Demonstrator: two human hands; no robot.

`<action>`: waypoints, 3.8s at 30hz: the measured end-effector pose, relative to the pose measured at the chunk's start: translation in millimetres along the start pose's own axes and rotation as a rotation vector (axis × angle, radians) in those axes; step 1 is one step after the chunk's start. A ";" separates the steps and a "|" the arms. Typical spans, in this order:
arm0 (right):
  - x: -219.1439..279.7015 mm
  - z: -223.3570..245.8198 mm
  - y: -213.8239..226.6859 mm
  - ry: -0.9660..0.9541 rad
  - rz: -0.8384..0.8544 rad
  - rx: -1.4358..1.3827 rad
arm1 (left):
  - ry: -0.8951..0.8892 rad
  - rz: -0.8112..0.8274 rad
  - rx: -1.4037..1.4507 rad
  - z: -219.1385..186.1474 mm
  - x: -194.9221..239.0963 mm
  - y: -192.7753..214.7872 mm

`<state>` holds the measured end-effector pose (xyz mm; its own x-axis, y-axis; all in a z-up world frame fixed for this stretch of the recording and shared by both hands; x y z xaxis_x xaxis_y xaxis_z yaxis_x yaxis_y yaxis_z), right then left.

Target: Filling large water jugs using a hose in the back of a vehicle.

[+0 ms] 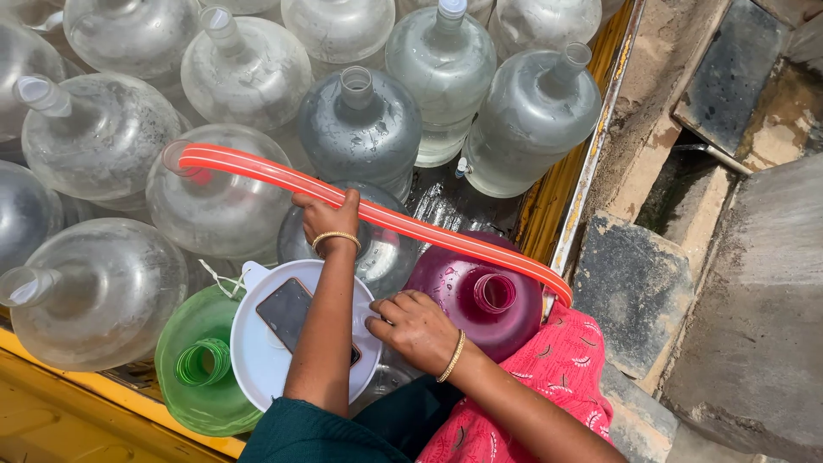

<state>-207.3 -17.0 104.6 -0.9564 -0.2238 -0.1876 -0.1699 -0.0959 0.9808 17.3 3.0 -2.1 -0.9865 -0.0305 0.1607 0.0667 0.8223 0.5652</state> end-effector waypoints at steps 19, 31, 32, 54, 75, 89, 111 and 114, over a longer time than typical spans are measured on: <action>-25.4 -169.0 -120.3 -0.594 0.415 -0.310 | -0.001 -0.016 -0.027 5.4 -5.5 -10.0; -30.9 -152.6 -104.3 -0.687 0.439 -0.286 | 0.023 0.008 -0.026 -1.3 0.2 -2.8; -29.5 -153.2 -105.1 -0.683 0.419 -0.285 | 0.023 0.021 -0.019 -1.6 0.5 -4.9; -27.5 -151.3 -113.6 -0.709 0.394 -0.251 | 0.001 0.027 -0.014 -0.1 -1.1 -3.6; -25.7 -151.5 -119.2 -0.700 0.406 -0.304 | 0.003 0.017 -0.115 4.4 -5.6 -6.7; -24.6 -153.1 -126.6 -0.699 0.444 -0.295 | 0.005 0.025 -0.113 4.1 -4.8 -5.9; -26.1 -153.2 -121.3 -0.699 0.426 -0.323 | 0.010 0.018 -0.091 -0.2 -3.2 -2.3; -24.3 -151.6 -122.8 -0.714 0.475 -0.317 | 0.001 0.010 -0.092 2.3 -0.7 -1.7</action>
<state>-127.2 -146.8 -19.4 -0.8465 0.3354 0.4136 0.2517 -0.4325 0.8658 17.5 2.9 -5.0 -0.9856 -0.0229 0.1678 0.0903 0.7671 0.6352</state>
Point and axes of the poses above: each hand's wrist, its own x-axis away from the middle knuckle, its own y-axis out of the back of the hand, z = x × y, the point moved 2 cm from there along -x, towards the middle knuckle, and after that the axes turned 9 degrees about x, right-handed, at the moved point
